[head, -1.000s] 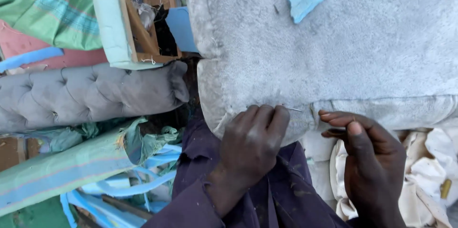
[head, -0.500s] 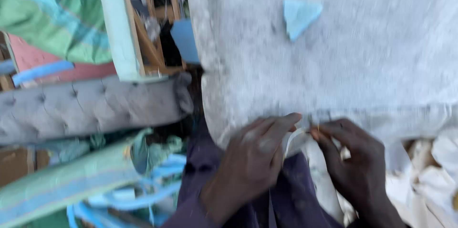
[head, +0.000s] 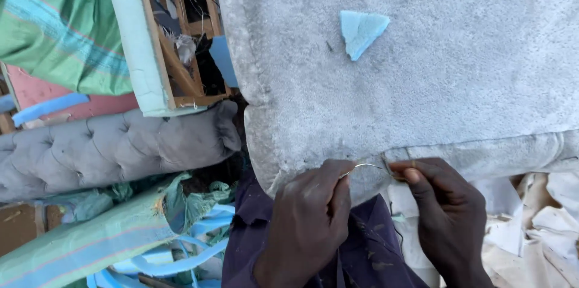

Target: Hand-sewing a seam on an upholstered cushion using a curved needle and thread

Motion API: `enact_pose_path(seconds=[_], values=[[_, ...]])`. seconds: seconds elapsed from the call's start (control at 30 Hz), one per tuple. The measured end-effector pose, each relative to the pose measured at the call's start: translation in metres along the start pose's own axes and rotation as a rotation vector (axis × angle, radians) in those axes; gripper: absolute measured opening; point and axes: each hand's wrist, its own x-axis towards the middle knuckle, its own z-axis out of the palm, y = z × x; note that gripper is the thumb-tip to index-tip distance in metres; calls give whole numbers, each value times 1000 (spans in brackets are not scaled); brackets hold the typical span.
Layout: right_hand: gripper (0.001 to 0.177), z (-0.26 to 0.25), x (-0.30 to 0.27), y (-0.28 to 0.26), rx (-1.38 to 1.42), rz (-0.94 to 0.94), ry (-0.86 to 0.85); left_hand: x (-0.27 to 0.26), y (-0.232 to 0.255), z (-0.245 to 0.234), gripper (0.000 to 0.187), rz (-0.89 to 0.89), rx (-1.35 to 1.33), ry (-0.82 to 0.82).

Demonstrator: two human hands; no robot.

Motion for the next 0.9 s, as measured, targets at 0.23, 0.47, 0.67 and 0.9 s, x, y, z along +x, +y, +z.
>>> enact_pose_path(seconds=[0.23,0.47,0.67,0.9], values=[[27,3,-17,23,127,239,-35,0,-13,32,7,74,115,274],[26,5,-22,32,99,217,-96,-3,-21,44,18,196,211,297],[27,4,-23,34,92,178,-117,-6,-22,52,11,205,221,296],[25,1,-31,33,152,177,-50,-9,-13,69,5,-196,35,261]])
